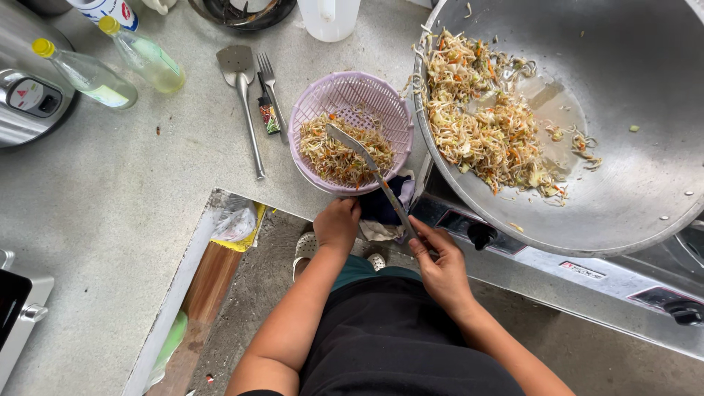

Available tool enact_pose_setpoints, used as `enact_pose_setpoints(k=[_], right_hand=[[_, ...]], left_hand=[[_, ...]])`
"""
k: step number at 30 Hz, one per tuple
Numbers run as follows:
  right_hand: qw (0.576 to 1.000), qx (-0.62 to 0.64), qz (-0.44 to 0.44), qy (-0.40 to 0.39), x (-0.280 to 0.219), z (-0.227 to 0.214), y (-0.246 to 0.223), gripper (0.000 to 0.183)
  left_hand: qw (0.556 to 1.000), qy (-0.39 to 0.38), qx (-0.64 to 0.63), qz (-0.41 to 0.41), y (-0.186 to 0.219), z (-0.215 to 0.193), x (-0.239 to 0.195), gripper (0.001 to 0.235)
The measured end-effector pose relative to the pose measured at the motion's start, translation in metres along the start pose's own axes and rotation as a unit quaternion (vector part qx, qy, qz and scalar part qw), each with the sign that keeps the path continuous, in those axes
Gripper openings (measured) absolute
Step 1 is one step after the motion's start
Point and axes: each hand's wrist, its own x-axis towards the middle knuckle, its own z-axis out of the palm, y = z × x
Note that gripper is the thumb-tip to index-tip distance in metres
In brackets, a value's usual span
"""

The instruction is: The person transfers noodles from a large wok into a smaller metal bowl and then into a purple plastic strainer using a metal spatula and a slotted spoon.

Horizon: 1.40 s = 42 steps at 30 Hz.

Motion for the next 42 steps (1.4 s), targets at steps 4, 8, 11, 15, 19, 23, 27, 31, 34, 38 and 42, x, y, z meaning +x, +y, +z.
enact_pose_setpoints(k=[4,8,11,15,19,23,27,31,34,38,42], right_hand=[[1.0,-0.012,0.01,0.001,0.002,0.005,0.01,0.041],[0.999,-0.006,0.036,0.003,0.001,0.005,0.012,0.04],[0.999,-0.014,0.035,0.004,0.005,0.008,0.008,0.04],[0.998,-0.01,0.061,0.013,0.007,0.017,0.006,0.04],[0.995,0.005,0.097,0.035,0.008,0.027,0.006,0.04],[0.995,-0.007,0.081,0.062,0.008,0.036,0.002,0.04],[0.991,-0.02,0.081,0.101,0.013,0.043,-0.009,0.041],[0.983,-0.033,0.113,0.139,0.012,0.058,-0.014,0.042],[0.977,-0.014,0.132,0.167,0.013,0.071,-0.013,0.041],[0.969,-0.004,0.161,0.189,0.013,0.081,-0.012,0.042],[0.959,-0.012,0.165,0.23,0.005,0.09,-0.007,0.041]], left_hand=[[0.998,0.037,0.013,0.049,-0.01,0.007,-0.001,0.015],[0.986,0.077,0.067,0.133,-0.022,0.012,0.002,0.012],[0.977,0.008,0.136,0.166,-0.023,0.017,0.006,0.013],[0.962,-0.019,0.178,0.208,-0.024,0.033,0.011,0.008],[0.952,-0.041,0.148,0.263,-0.031,0.037,0.024,0.009],[0.937,-0.045,0.123,0.323,-0.032,0.015,0.031,0.005],[0.935,-0.059,0.022,0.35,-0.02,-0.045,0.034,0.009],[0.942,-0.066,-0.044,0.326,-0.01,-0.121,0.063,0.017],[0.942,-0.067,-0.066,0.323,-0.003,-0.144,0.105,0.011],[0.912,-0.073,-0.091,0.392,0.004,-0.147,0.157,0.021],[0.919,-0.17,-0.082,0.346,-0.001,-0.127,0.224,0.022]])
